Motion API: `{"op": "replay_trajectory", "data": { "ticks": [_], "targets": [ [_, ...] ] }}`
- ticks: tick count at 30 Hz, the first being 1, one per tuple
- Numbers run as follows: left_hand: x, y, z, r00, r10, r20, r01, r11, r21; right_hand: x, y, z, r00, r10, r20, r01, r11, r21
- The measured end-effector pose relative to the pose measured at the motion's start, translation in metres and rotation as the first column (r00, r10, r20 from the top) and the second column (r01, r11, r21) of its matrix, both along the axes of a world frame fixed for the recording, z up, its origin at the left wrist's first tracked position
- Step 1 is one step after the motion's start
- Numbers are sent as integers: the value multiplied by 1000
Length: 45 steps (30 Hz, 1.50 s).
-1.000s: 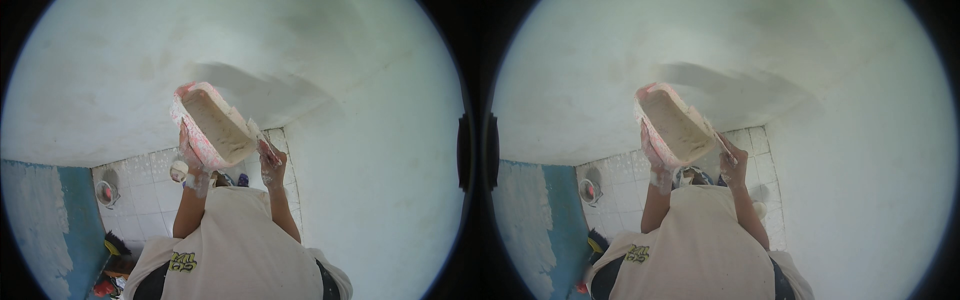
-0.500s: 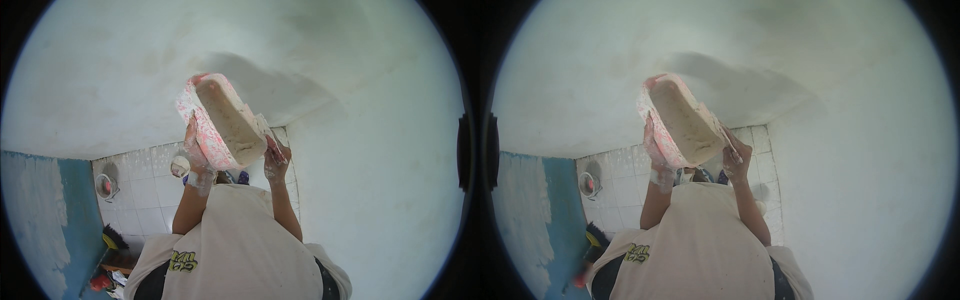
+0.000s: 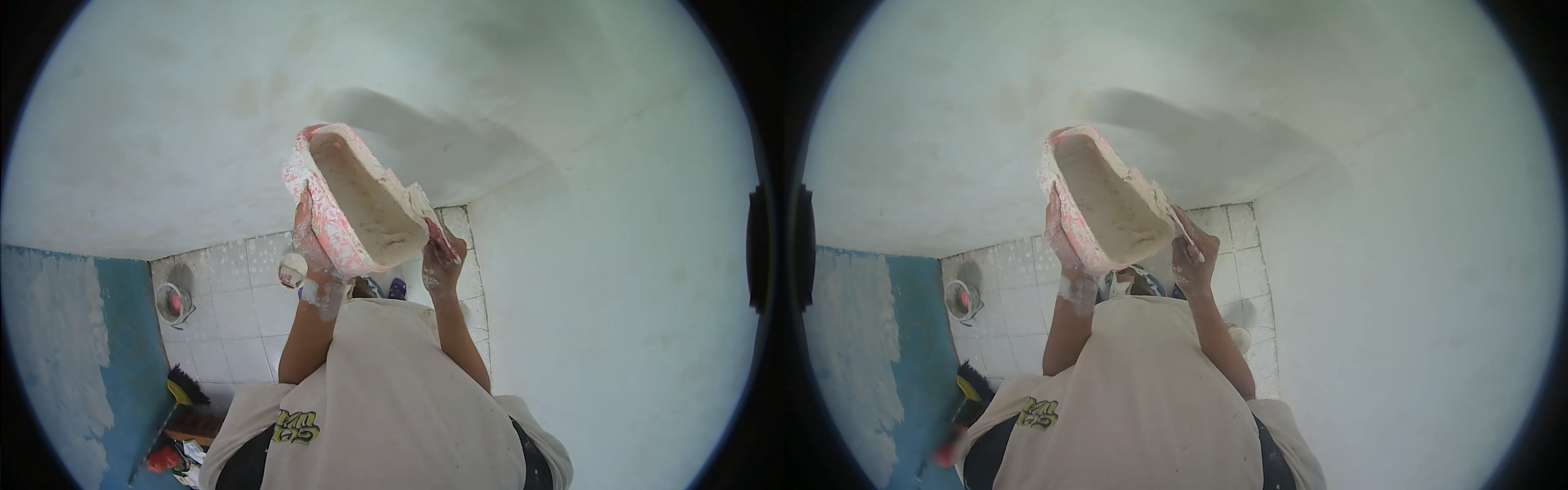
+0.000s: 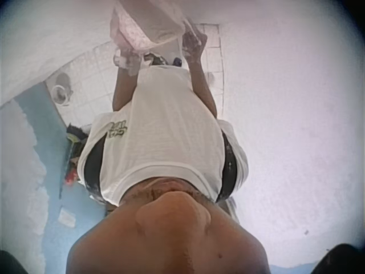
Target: The person applies plaster to a wall using a trowel and a container. They repeatedly scoop plaster from the container and spread it onto the wall surface in smooth strokes.
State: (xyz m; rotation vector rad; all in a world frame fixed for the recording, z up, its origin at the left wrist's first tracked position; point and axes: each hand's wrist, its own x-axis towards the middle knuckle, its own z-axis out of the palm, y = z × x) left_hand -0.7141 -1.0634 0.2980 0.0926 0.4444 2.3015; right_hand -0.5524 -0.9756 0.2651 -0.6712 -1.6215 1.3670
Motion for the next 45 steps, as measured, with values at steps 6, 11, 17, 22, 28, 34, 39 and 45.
{"op": "replay_trajectory", "data": {
  "ticks": [6,11,17,22,28,34,39,45],
  "targets": [
    [-3,9,0,999,8,53,-7,1000,-17,-1,7,-31,999,-7,-42,0,985,-172],
    [-26,10,-4,999,50,21,-51,999,14,-8,5,-42,908,58,416,-53,998,-24],
    [-52,-3,26,937,254,-240,-275,960,-58,2,10,-62,983,-146,-114,85,900,-428],
    [-46,6,26,953,256,-163,-275,955,-114,5,41,-10,903,-142,-406,-93,857,-506],
    [-27,44,-8,897,302,-323,-359,924,-132,37,107,17,870,-234,-435,-39,846,-532],
    [2,70,-7,851,319,-416,-398,910,-117,62,328,-25,811,-479,-336,336,851,-403],
    [39,72,12,899,297,-323,-340,937,-85,49,469,-33,716,-596,-363,315,741,-594],
    [54,47,10,954,176,-242,-174,984,32,9,442,15,732,-474,-490,279,864,-420]
  ]
}}
